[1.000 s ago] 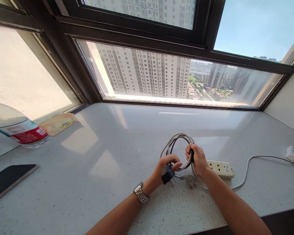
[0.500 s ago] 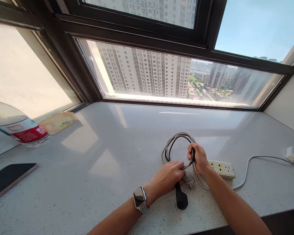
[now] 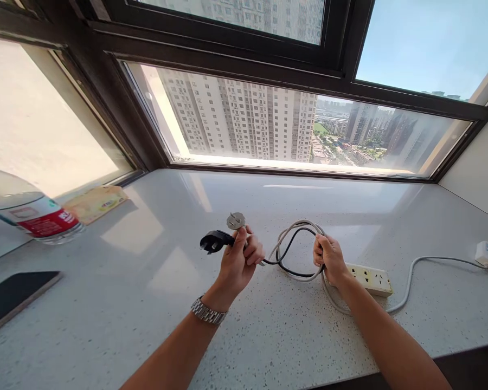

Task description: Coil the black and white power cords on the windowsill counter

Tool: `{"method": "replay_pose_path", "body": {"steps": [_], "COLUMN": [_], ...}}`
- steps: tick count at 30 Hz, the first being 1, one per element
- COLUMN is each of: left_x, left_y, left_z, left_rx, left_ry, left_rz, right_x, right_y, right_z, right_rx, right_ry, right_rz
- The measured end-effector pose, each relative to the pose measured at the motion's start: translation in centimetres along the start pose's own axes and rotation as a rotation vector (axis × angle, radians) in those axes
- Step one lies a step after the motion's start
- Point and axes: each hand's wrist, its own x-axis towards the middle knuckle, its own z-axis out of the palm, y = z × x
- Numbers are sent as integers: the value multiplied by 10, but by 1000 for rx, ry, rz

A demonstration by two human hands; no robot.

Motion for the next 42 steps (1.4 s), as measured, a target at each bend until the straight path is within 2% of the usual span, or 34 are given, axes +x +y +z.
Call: {"method": "replay_pose_path", "body": {"steps": [3,7,18,27,30,34,37,40,42], "left_x": [3,3,-12,-18,-18,-17,-17,-16,-13], "left_y": [14,19,-9,-26,-26,-17,-14,-15,-16], "left_z": [-6,-11,5,10,8,7,12,21,27], "left_rx": [-90,-91,-8,176,119,15,1,116,300], "left_ry": [39,-3,-215,-368,-382,-327,-315,-345,-402], "left_rz": [-37,-98,-280,-473,-438,-328,-318,-337,-277], "right_x": [-1,-2,-3,-11,-11,-9,-7,-7,-7], "right_y": [-2,-2,1,-1,0,1,2,3,3], "right_z": [1,1,0,9,9,8,7,6,5], "right_rx": [-27,-33,-77,-138,-133,-147,-192,-280,-364], "right_ry": [-35,-60,-90,-131,-124,-119,-138,-178,-221], "right_rz": [1,-1,-81,-121,-118,-125,-125,-150,-184]}}
